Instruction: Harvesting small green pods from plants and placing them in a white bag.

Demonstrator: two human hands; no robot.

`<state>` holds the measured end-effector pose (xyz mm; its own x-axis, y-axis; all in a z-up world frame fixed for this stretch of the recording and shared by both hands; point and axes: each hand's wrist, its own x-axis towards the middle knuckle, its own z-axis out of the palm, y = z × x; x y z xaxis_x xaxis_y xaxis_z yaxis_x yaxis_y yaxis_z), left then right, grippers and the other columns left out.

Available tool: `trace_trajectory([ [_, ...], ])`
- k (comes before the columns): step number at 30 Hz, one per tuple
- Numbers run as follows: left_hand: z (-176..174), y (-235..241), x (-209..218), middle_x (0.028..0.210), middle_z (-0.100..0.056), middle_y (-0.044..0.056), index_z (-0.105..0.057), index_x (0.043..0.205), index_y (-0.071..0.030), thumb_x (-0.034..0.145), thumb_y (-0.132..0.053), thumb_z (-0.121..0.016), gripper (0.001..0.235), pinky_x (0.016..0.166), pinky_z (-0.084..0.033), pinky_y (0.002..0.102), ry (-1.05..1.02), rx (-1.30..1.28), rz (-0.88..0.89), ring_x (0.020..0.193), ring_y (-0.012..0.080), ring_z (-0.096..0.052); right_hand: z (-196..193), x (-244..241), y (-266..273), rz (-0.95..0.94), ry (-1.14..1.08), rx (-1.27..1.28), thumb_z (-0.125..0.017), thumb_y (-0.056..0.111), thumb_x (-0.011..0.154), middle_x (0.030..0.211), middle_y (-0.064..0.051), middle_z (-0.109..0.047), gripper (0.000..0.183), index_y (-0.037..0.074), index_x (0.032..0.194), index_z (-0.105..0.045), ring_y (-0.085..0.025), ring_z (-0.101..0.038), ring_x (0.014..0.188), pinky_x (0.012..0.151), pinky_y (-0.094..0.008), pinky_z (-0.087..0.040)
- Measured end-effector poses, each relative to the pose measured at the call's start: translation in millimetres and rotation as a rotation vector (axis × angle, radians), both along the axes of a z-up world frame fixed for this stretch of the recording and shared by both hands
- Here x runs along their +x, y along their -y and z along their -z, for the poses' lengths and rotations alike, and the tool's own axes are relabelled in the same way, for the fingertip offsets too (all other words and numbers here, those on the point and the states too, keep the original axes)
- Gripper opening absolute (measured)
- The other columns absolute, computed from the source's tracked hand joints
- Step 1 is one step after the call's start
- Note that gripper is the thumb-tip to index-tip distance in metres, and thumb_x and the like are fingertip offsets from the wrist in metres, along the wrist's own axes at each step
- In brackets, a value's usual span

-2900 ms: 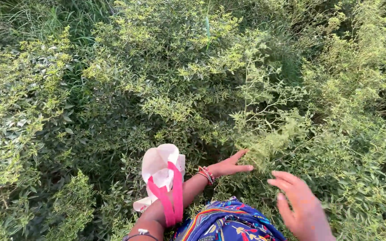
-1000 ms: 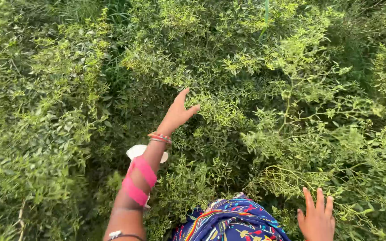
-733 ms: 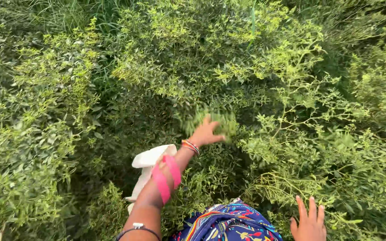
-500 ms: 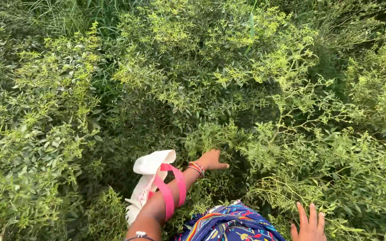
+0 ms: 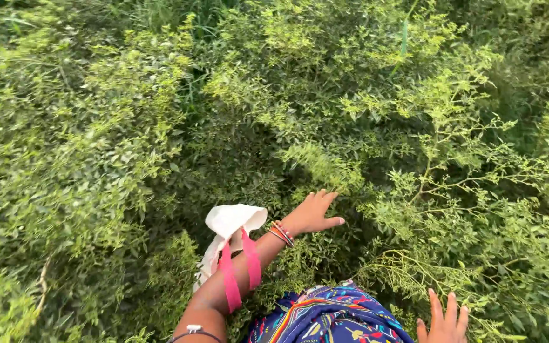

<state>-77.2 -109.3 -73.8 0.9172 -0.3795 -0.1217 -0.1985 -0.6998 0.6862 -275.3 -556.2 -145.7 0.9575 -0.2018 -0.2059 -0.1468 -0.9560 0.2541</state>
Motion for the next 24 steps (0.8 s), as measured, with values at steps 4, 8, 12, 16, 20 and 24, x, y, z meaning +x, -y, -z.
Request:
trace_trajectory([
  [4, -30.0, 1.6, -31.8, 0.153, -0.041, 0.031, -0.039, 0.155, -0.002, 0.090, -0.060, -0.065, 0.091, 0.118, -0.034, 0.052, 0.099, -0.106, 0.061, 0.141, 0.0484, -0.041, 0.8, 1.2, 0.3, -0.053, 0.020, 0.000, -0.076, 0.046, 0.076, 0.168, -0.012, -0.020, 0.094, 0.045, 0.156, -0.026, -0.049, -0.019, 0.156, 0.117, -0.056, -0.043],
  [8, -41.2, 23.3, -69.5, 0.152, -0.042, 0.031, -0.038, 0.155, -0.002, 0.091, -0.059, -0.065, 0.090, 0.116, -0.035, 0.051, 0.113, -0.123, 0.090, 0.140, 0.0475, -0.041, -22.9, -25.1, 3.7, -0.092, 0.077, 0.062, -0.075, 0.043, 0.077, 0.168, -0.012, -0.021, 0.093, 0.044, 0.156, -0.026, -0.048, -0.021, 0.156, 0.116, -0.057, -0.044],
  [12, -54.3, 51.8, -100.3, 0.149, -0.048, 0.028, -0.036, 0.155, 0.000, 0.091, -0.060, -0.062, 0.092, 0.116, -0.037, 0.049, 0.091, -0.137, 0.109, 0.137, 0.0448, -0.046, -32.2, -38.8, 12.1, -0.081, 0.129, 0.144, -0.075, 0.040, 0.077, 0.168, -0.011, -0.023, 0.092, 0.043, 0.156, -0.029, -0.047, -0.023, 0.156, 0.114, -0.056, -0.046],
  [16, -54.3, 82.4, -135.6, 0.152, -0.045, 0.029, -0.034, 0.157, -0.001, 0.092, -0.060, -0.061, 0.091, 0.117, -0.035, 0.050, 0.077, -0.104, 0.152, 0.139, 0.0464, -0.043, -49.0, -55.8, 10.7, -0.059, 0.077, 0.187, -0.077, 0.038, 0.077, 0.169, -0.011, -0.022, 0.092, 0.042, 0.156, -0.030, -0.047, -0.022, 0.155, 0.110, -0.056, -0.047],
  [20, -49.7, 97.8, -167.9, 0.155, -0.043, 0.029, -0.033, 0.159, -0.004, 0.091, -0.062, -0.058, 0.093, 0.119, -0.034, 0.049, 0.024, -0.072, 0.187, 0.141, 0.0464, -0.043, -58.5, -76.3, -5.3, -0.051, 0.091, 0.212, -0.077, 0.035, 0.079, 0.170, -0.009, -0.022, 0.089, 0.042, 0.155, -0.032, -0.045, -0.023, 0.156, 0.109, -0.056, -0.049],
  [24, -56.1, 100.6, -186.1, 0.157, -0.038, 0.031, -0.033, 0.159, -0.005, 0.090, -0.063, -0.060, 0.094, 0.119, -0.032, 0.050, 0.011, -0.045, 0.205, 0.143, 0.0479, -0.039, -61.0, -86.4, -8.5, -0.067, 0.138, 0.256, -0.077, 0.032, 0.078, 0.169, -0.008, -0.023, 0.088, 0.041, 0.154, -0.033, -0.044, -0.024, 0.155, 0.109, -0.056, -0.049],
])
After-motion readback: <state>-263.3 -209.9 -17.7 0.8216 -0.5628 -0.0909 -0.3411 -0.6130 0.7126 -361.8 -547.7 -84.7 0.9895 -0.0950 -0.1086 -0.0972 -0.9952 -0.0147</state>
